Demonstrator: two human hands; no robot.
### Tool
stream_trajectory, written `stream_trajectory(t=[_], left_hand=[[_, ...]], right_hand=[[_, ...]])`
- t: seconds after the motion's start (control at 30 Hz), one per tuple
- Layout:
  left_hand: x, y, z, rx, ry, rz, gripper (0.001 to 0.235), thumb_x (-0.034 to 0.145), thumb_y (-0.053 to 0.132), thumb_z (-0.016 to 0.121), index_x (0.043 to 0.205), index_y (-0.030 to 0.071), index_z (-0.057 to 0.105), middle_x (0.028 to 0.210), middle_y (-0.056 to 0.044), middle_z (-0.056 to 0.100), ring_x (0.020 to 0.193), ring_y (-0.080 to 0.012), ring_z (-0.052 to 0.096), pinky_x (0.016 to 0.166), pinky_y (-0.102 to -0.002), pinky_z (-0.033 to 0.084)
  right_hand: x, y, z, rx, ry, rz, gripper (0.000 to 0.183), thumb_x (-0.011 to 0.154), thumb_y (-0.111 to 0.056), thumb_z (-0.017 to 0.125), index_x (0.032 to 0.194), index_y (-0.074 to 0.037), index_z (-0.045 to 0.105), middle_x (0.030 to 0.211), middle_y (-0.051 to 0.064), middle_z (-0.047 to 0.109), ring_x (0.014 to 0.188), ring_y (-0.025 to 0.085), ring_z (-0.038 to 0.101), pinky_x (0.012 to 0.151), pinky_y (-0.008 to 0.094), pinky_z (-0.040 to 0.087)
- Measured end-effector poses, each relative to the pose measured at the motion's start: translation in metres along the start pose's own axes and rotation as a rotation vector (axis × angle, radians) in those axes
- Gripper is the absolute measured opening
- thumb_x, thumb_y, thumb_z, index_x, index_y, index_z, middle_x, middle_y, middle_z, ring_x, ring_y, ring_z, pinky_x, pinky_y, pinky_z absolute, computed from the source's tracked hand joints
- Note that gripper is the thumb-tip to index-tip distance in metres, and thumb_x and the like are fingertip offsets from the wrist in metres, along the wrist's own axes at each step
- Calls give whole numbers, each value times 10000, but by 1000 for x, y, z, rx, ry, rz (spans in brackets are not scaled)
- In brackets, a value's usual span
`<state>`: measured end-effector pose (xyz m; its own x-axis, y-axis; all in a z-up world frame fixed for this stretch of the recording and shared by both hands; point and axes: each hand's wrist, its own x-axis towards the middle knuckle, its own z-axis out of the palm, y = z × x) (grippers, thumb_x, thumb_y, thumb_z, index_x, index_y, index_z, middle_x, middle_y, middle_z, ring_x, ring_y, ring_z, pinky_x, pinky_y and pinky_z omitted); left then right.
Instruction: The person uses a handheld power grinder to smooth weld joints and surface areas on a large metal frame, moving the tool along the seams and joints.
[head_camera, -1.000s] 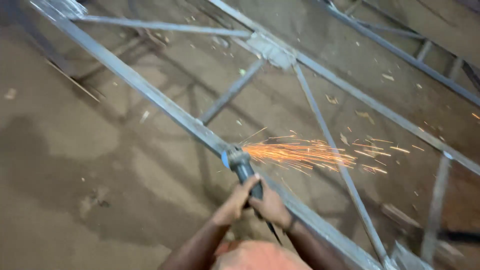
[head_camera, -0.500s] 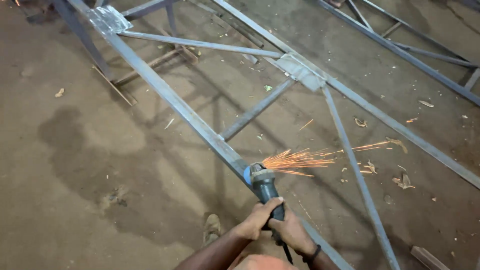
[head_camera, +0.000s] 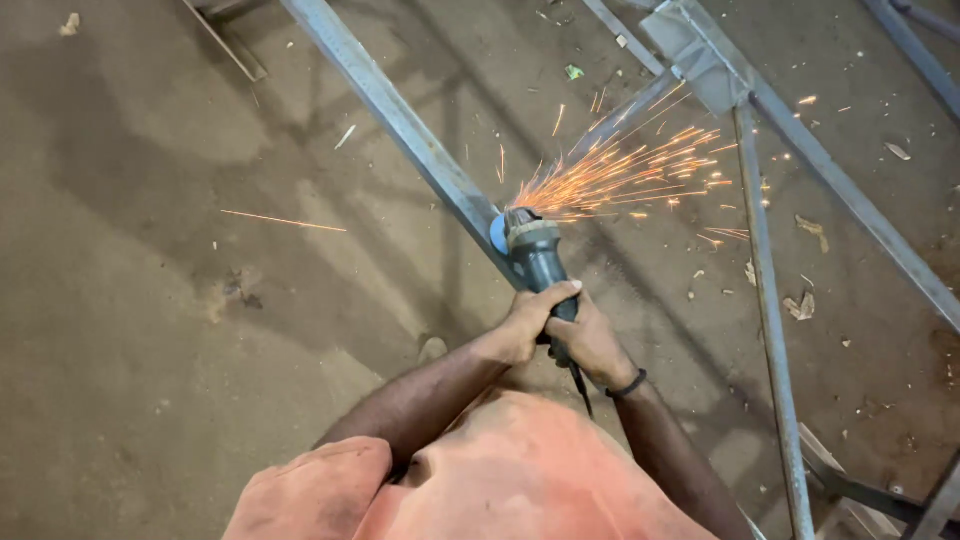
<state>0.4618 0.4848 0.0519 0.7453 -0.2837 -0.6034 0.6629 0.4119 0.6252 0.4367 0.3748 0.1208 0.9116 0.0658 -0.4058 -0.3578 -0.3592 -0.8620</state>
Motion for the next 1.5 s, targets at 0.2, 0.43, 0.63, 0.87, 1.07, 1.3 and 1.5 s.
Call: stream_trajectory(t=[0.2,0.43,0.63,0.87,1.07,1.3,1.5], left_hand=[[15,11,-17,46,-14,-22,437,779,438,814,996,72,711,828,-59,697,671,-193,664,592,-359,535],[19,-12,-25,-17,-64,-40,448,773,401,825,1047,67,703,876,-72,699,784,-234,676,697,-399,560],[29,11,-14,-35,6,-40,457,806,405,815,1027,30,677,878,-107,682,734,-253,673,659,-419,570],[16,-32,-6,-61,29,9,420,780,367,827,1073,104,680,919,-54,706,785,-198,689,707,-402,582],[-1,-43,-8,-53,-67,46,383,829,393,770,950,44,671,686,-93,644,515,-250,599,448,-407,472],[-20,-18,10,-73,-86,36,332,842,361,767,971,65,691,714,-70,674,558,-197,652,486,-362,529],[13,15,1,-50,-22,31,416,798,414,781,932,31,689,731,-105,660,562,-239,632,498,-394,509]], right_hand=[[14,-11,12,-274,108,-18,497,806,-159,733,1256,-71,542,741,87,713,534,137,690,488,323,554],[2,-6,13,-80,42,233,524,823,-165,701,1308,-124,508,745,98,744,529,179,668,473,351,547],[14,-21,3,-35,21,111,516,790,-154,696,1268,-26,550,744,109,731,515,180,645,458,346,519],[-12,6,-4,-174,4,126,565,782,-175,721,1300,-76,521,720,116,717,523,185,661,479,362,537],[-17,35,-6,-223,-39,46,543,824,-181,714,1311,-26,531,785,114,740,579,162,701,526,341,579],[-29,9,-11,-217,30,32,725,829,-144,676,1491,-68,390,832,122,719,593,174,692,532,346,573],[16,-15,-4,-186,23,30,678,833,-156,689,1452,-62,431,763,110,699,561,179,671,493,349,552]])
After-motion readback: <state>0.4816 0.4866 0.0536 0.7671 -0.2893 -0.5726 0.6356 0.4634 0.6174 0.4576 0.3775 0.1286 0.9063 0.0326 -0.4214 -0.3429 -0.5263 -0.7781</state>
